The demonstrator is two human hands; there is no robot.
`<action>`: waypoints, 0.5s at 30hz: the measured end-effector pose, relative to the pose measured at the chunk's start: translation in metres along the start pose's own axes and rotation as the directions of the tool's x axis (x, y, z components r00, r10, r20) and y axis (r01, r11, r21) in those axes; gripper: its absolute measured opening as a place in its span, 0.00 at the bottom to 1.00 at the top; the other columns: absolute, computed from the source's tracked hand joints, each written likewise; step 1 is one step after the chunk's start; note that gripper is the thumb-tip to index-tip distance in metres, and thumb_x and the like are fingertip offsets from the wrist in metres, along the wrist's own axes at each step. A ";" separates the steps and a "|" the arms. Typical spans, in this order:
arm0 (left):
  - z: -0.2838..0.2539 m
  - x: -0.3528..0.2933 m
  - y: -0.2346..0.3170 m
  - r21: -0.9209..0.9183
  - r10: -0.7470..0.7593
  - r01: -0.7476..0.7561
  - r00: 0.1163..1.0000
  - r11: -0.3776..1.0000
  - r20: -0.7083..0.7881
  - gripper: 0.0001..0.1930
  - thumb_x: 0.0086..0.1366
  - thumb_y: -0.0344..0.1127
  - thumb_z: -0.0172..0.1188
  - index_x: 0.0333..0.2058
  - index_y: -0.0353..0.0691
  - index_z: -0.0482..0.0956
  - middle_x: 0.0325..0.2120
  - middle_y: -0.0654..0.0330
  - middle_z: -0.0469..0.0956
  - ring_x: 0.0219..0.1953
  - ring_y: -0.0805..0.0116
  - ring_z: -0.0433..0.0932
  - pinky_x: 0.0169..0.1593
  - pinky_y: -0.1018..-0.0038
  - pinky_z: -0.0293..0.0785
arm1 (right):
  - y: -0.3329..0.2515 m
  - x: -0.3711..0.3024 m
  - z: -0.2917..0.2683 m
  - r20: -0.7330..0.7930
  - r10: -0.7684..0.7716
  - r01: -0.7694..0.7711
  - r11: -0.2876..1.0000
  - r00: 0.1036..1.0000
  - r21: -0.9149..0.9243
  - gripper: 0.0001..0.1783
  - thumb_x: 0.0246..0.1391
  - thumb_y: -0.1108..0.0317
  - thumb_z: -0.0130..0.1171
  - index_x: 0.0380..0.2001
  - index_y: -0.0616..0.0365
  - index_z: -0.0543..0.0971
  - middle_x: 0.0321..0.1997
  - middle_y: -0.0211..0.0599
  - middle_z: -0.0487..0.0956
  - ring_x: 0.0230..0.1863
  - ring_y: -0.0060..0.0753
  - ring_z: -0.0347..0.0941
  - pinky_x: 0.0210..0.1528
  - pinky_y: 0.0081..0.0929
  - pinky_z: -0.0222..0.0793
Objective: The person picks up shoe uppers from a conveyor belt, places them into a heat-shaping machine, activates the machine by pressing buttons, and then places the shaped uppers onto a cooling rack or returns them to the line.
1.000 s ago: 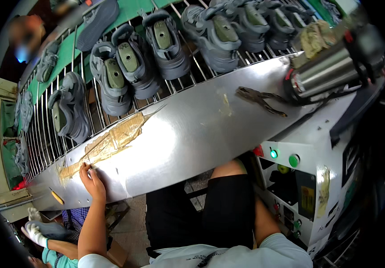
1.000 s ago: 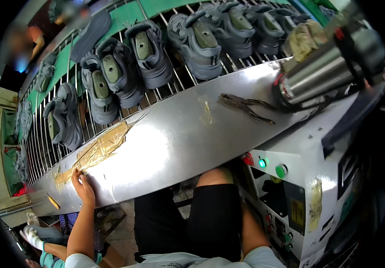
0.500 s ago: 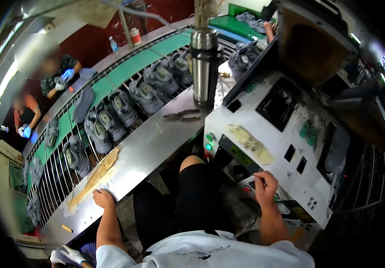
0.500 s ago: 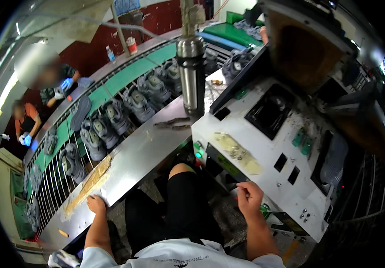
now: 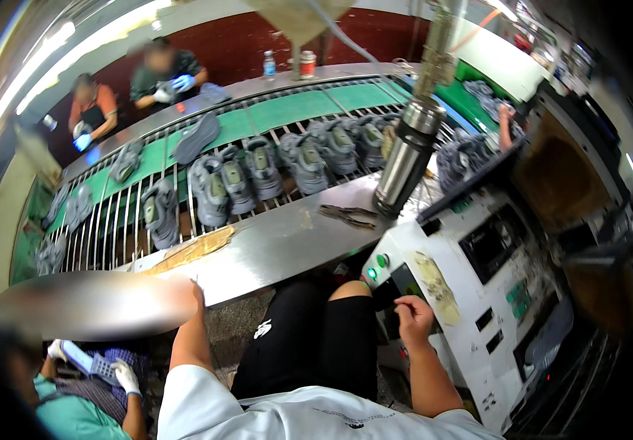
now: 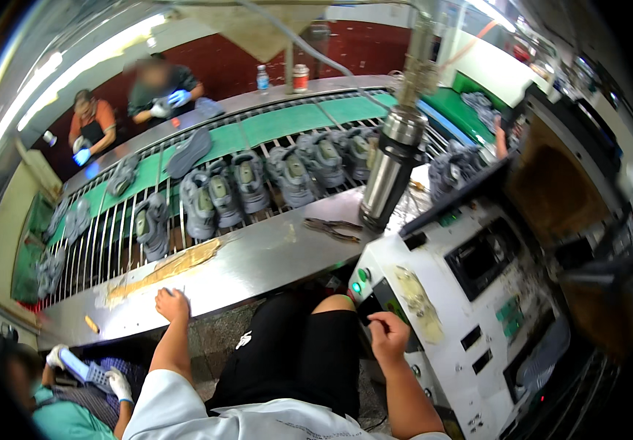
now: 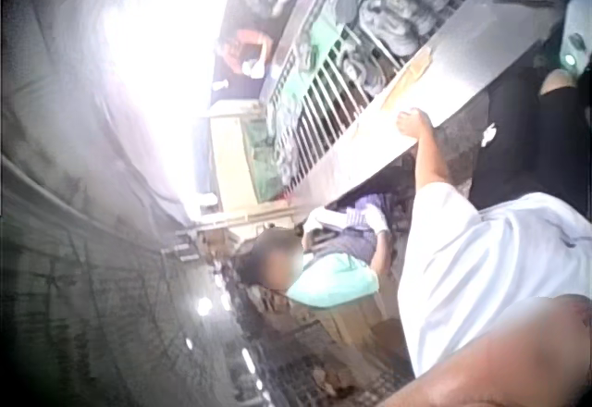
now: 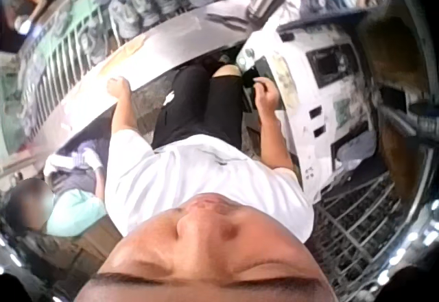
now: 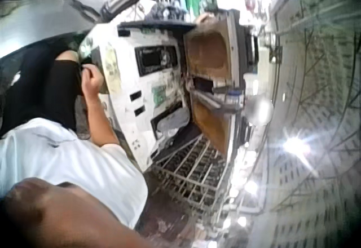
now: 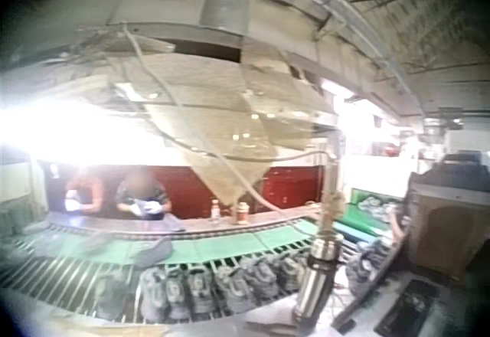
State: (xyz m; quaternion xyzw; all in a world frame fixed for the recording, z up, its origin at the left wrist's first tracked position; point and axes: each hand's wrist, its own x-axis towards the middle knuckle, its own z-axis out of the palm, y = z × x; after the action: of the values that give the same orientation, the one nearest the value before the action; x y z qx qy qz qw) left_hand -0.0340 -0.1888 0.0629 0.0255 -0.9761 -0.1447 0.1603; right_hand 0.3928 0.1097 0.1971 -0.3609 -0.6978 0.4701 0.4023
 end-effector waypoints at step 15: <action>0.022 0.057 0.022 -0.461 0.422 -0.452 0.890 0.763 -0.173 0.12 0.54 0.29 0.58 0.39 0.34 0.75 0.35 0.48 0.75 0.40 0.49 0.74 0.47 0.60 0.69 | 0.045 0.142 0.346 0.512 0.061 0.125 0.938 0.857 -0.322 0.11 0.46 0.61 0.58 0.31 0.55 0.75 0.24 0.36 0.79 0.28 0.43 0.76 0.32 0.38 0.69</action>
State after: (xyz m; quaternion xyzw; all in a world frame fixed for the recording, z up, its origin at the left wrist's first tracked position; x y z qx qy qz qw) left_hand -0.0954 -0.1677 0.0669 -0.2398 -0.8806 -0.3448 0.2193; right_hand 0.0279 0.1222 0.1052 -0.2749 -0.8568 0.4131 0.1400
